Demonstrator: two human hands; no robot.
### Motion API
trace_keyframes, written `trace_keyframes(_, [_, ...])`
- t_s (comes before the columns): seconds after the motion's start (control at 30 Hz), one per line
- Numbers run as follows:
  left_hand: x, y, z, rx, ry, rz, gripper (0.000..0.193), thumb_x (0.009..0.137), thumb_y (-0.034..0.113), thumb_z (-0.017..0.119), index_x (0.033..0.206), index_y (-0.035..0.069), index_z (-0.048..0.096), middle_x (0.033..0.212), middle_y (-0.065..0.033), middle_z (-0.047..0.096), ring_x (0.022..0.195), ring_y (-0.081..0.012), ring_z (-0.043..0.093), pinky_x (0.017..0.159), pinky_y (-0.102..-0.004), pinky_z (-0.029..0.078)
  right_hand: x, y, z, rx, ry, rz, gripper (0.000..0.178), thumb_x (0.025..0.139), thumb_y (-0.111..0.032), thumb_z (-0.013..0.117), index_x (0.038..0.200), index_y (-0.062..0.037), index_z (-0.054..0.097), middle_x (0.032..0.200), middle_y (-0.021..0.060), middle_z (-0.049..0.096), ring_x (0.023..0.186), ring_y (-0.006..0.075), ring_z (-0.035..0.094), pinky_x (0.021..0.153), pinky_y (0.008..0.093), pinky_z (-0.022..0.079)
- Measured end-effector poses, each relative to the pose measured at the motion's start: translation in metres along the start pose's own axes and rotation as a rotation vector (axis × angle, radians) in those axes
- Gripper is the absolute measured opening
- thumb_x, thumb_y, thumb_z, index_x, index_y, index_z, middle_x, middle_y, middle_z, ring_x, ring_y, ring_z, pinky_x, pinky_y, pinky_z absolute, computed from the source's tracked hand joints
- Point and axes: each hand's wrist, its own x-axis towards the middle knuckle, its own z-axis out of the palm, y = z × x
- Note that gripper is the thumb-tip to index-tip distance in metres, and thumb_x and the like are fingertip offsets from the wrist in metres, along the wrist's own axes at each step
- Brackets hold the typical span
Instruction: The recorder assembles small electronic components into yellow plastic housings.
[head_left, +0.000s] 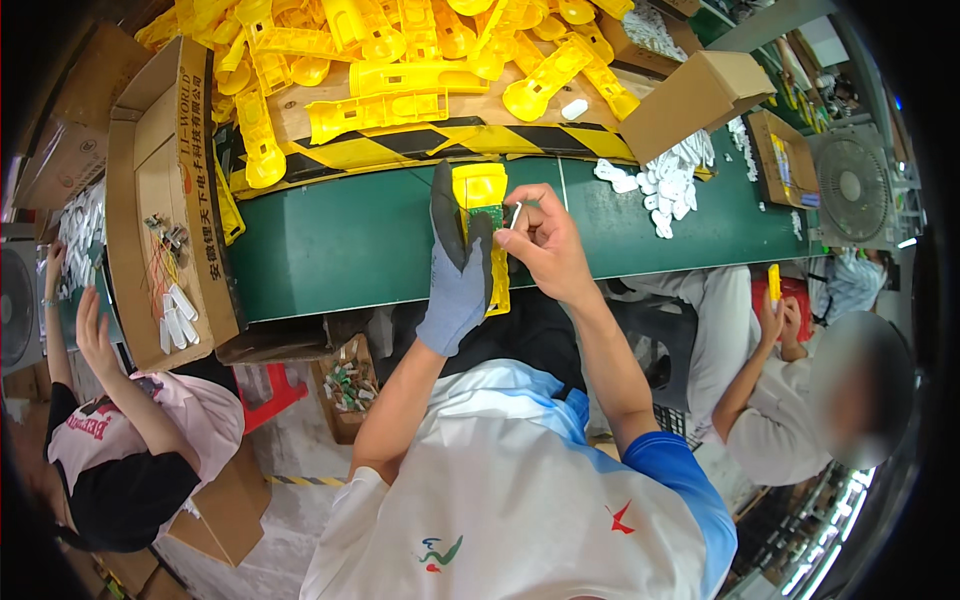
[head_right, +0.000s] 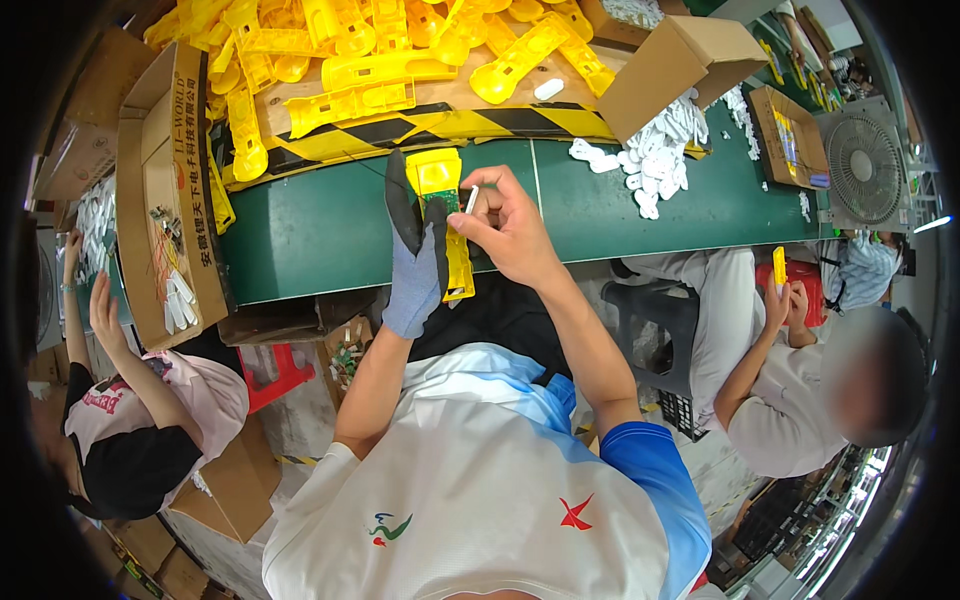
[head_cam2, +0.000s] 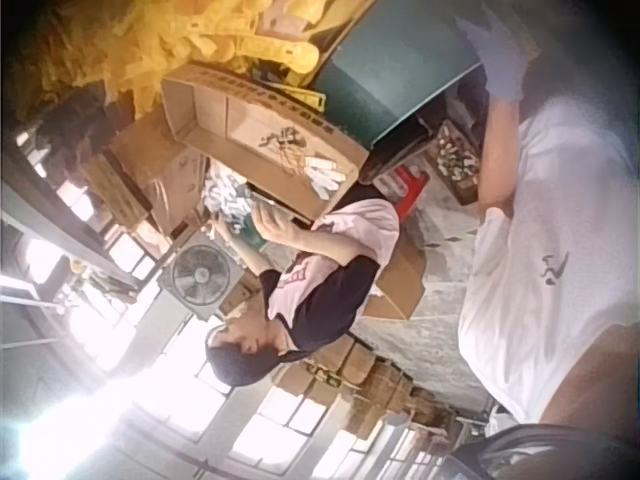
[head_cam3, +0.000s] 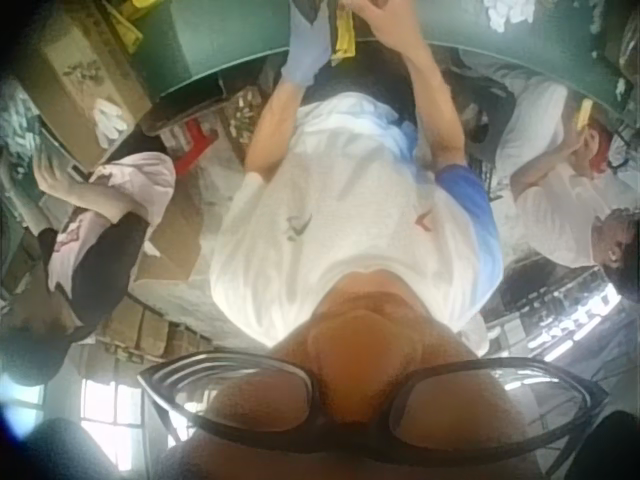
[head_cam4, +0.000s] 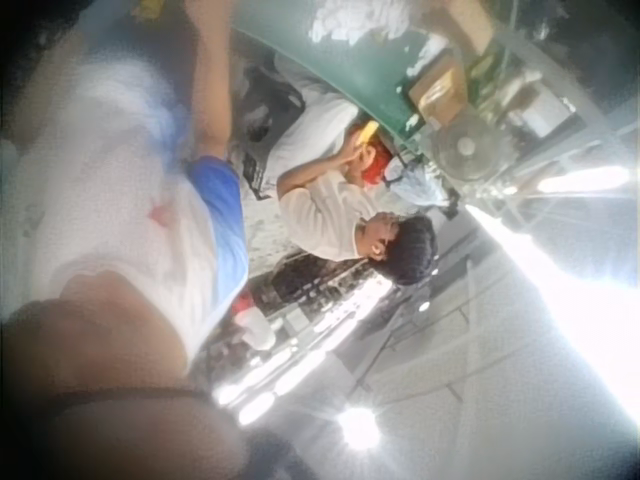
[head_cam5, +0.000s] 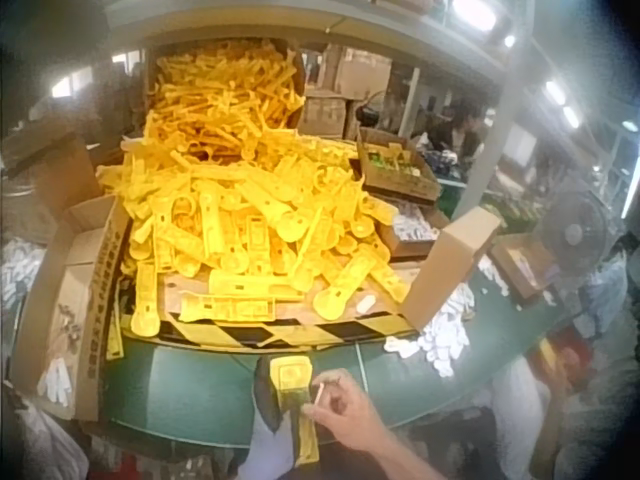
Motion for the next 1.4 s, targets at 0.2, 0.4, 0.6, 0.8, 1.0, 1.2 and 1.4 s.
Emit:
trace_keyframes(0.2, [0.008,-0.022,-0.008,0.387,0.022,0.358,0.046,0.101,0.012,0.049,0.144,0.006,0.033,0.120,-0.0122,0.053,0.096,-0.0159,0.056,0.080,-0.0308,0.050,-0.007,0.013,0.007,0.250,0.086,0.040,0.038,0.087,0.001,0.070,0.121,0.0006,0.052,0.084,-0.0009,0.058,0.080,0.0051,0.056,0.073,0.0200,0.046])
trace_keyframes(0.4, [0.002,-0.016,-0.004,0.343,0.038,0.209,0.036,0.098,0.015,0.050,0.131,0.002,0.044,0.120,-0.0207,0.057,0.104,-0.0339,0.061,0.088,-0.0396,0.048,-0.011,0.012,0.018,0.229,0.134,-0.077,0.045,0.088,0.006,0.067,0.132,0.0044,0.056,0.104,0.0076,0.065,0.090,0.0097,0.060,0.078,0.0216,0.050])
trace_keyframes(0.6, [-0.002,-0.017,-0.001,0.364,0.050,0.189,0.029,0.098,0.014,0.048,0.124,0.001,0.047,0.110,-0.0204,0.059,0.094,-0.0347,0.062,0.080,-0.0404,0.050,-0.016,0.019,0.018,0.127,0.179,-0.091,0.042,0.090,0.004,0.065,0.131,0.0000,0.059,0.111,0.0075,0.064,0.087,0.0070,0.058,0.069,0.0185,0.047])
trace_keyframes(0.8, [0.004,-0.017,-0.002,0.450,0.030,0.193,0.026,0.096,0.013,0.050,0.119,0.001,0.048,0.105,-0.0210,0.058,0.091,-0.0351,0.061,0.078,-0.0402,0.049,-0.019,0.016,0.020,-0.215,0.239,-0.199,0.037,0.090,0.000,0.065,0.127,-0.0017,0.063,0.115,0.0071,0.062,0.073,0.0040,0.052,0.062,0.0178,0.041])
trace_keyframes(1.0, [0.002,-0.009,0.003,0.440,0.000,0.173,0.023,0.098,0.014,0.049,0.117,0.001,0.047,0.103,-0.0161,0.057,0.088,-0.0254,0.058,0.075,-0.0358,0.049,-0.021,0.016,0.021,-0.058,0.288,-0.144,0.034,0.093,-0.002,0.063,0.126,0.0019,0.062,0.126,0.0106,0.055,0.086,0.0060,0.059,0.073,0.0184,0.047])
trace_keyframes(1.2, [-0.003,-0.019,-0.001,0.140,0.039,0.027,0.023,0.095,0.009,0.052,0.118,0.003,0.050,0.103,-0.0141,0.059,0.091,-0.0221,0.059,0.076,-0.0343,0.049,-0.019,0.012,0.028,0.090,0.312,-0.169,0.032,0.094,-0.002,0.062,0.126,0.0024,0.063,0.127,0.0085,0.054,0.090,0.0066,0.060,0.076,0.0185,0.048])
trace_keyframes(1.4, [-0.002,-0.019,-0.008,0.270,0.001,0.097,0.027,0.091,0.009,0.057,0.117,0.003,0.053,0.102,-0.0139,0.061,0.091,-0.0220,0.060,0.077,-0.0344,0.049,-0.025,0.021,0.028,0.048,0.318,-0.155,0.031,0.093,-0.002,0.063,0.124,0.0015,0.064,0.126,0.0066,0.053,0.087,0.0045,0.057,0.072,0.0174,0.047])
